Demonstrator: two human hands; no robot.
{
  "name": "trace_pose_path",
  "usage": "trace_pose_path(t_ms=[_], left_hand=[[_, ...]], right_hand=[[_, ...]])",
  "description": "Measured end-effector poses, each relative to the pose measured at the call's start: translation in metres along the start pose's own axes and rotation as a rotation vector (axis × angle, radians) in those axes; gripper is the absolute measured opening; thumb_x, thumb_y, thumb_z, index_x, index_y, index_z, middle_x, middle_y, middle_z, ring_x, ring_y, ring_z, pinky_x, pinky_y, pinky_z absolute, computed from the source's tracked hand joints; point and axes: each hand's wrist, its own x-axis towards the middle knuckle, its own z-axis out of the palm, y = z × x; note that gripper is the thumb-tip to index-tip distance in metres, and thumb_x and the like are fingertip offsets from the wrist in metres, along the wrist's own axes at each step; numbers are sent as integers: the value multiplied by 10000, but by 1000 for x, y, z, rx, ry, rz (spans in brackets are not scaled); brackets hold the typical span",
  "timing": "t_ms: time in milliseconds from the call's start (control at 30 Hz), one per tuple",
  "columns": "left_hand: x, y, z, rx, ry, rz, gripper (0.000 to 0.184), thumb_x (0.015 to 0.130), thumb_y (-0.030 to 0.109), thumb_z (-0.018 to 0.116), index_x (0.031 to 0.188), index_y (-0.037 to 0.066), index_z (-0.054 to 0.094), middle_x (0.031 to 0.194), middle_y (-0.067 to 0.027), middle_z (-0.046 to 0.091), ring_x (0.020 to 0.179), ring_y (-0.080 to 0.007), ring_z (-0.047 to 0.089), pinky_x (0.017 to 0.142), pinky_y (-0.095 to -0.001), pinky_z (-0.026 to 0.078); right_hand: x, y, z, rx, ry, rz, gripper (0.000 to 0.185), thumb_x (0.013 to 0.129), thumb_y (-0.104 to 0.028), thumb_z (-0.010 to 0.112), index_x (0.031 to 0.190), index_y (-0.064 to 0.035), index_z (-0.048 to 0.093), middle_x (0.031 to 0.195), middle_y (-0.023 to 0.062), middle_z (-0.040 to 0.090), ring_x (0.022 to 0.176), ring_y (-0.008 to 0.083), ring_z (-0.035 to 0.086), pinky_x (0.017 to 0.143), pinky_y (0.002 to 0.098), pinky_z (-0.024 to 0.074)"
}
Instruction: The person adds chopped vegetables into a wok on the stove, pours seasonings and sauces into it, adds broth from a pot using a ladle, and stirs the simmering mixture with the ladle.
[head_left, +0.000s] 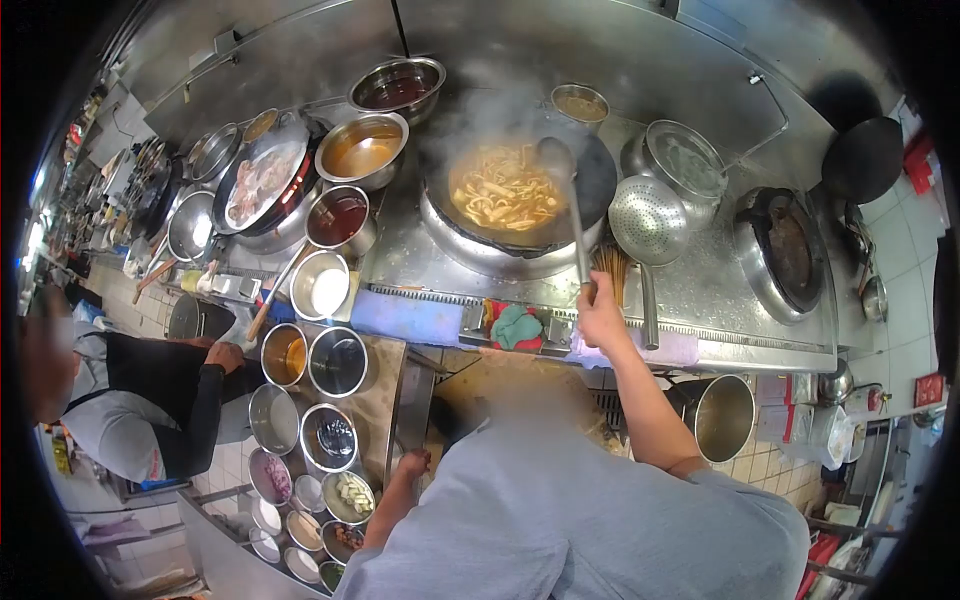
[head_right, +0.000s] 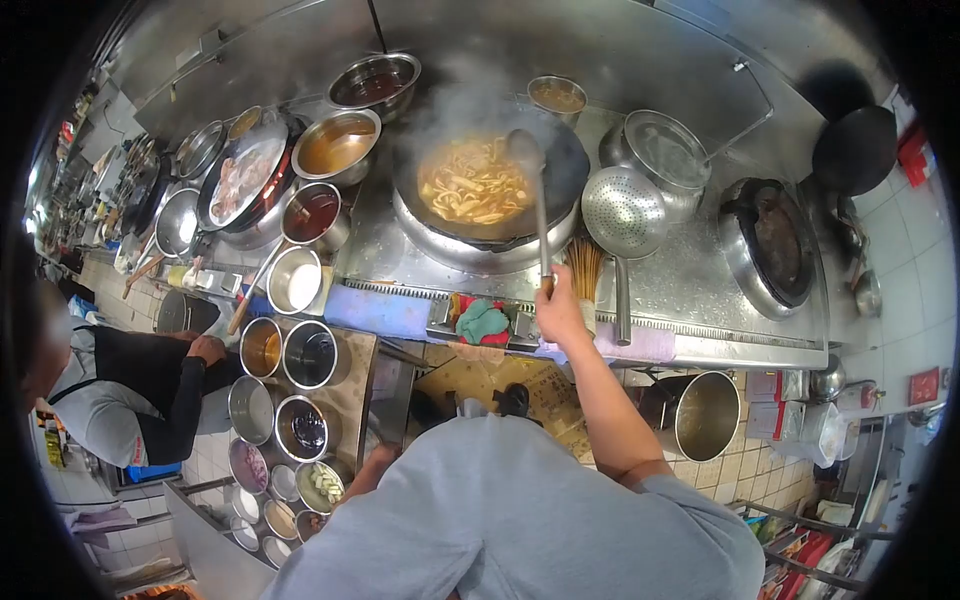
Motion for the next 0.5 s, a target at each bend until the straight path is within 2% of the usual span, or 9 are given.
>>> trace_pose_path(t_ms=[33,100,167,233,300,367,433,467,500], left_hand=[[3,-4,3,209,-16,84,254,888,285,517,843,49,598,898,-110,638,866,-284,639,761,-381,511],[9,12,-2,151,-76,-14,273,887,305,502,890,57,617,973,-111,638,915,-301,625,807,-388,496],[19,42,-9,94,-131,-113,303,885,324,486,937,66,636,1049,-111,638,965,-319,612,854,-394,481],[36,83,-13,69,63,-84,341,868,340,494,1046,94,648,1129,-110,625,1020,-316,598,890,-397,467],[63,124,-14,14,-1,5,383,866,360,489,1125,120,637,1170,-132,605,1061,-328,579,923,-403,451],[80,184,-20,124,-64,114,387,870,358,487,1138,112,619,1120,-140,625,1056,-333,579,919,-410,452],[104,235,-10,222,-122,162,405,867,353,490,1185,119,579,1132,-150,619,1043,-340,585,919,-419,451],[112,259,-8,211,-130,178,405,867,353,490,1185,119,579,1132,-150,619,1043,-340,585,919,-419,451],[116,281,-6,177,-65,373,479,841,326,524,1260,95,495,1239,-146,538,1110,-333,540,927,-430,444]], right_hand=[[-3,-14,-10,-2,7,3,391,911,-106,503,1270,-47,361,776,120,578,644,224,570,566,372,469],[-17,-72,-45,390,-288,346,439,896,-113,527,1293,-51,351,837,161,596,769,260,596,718,384,486],[-19,-72,-62,353,-318,349,471,886,-100,544,1313,-65,347,870,157,583,730,228,596,678,364,491],[-27,-58,-72,84,-175,-96,473,891,-87,538,1326,-81,350,823,111,542,587,148,541,498,296,438],[-28,-62,-86,97,-146,-99,463,898,-69,523,1330,-84,357,773,68,512,508,103,478,428,253,366],[-27,-62,-99,824,-298,273,466,897,-52,512,1336,-93,360,785,70,522,537,106,486,463,260,390],[-25,-40,-95,690,-223,301,460,903,-40,498,1337,-103,359,781,64,519,519,99,467,447,257,377],[-29,-32,-98,492,-172,192,455,908,-41,493,1338,-100,354,772,61,513,501,93,455,424,250,363],[-35,-24,-101,291,-128,84,451,914,-43,488,1340,-97,348,762,58,508,484,88,444,400,243,348]])
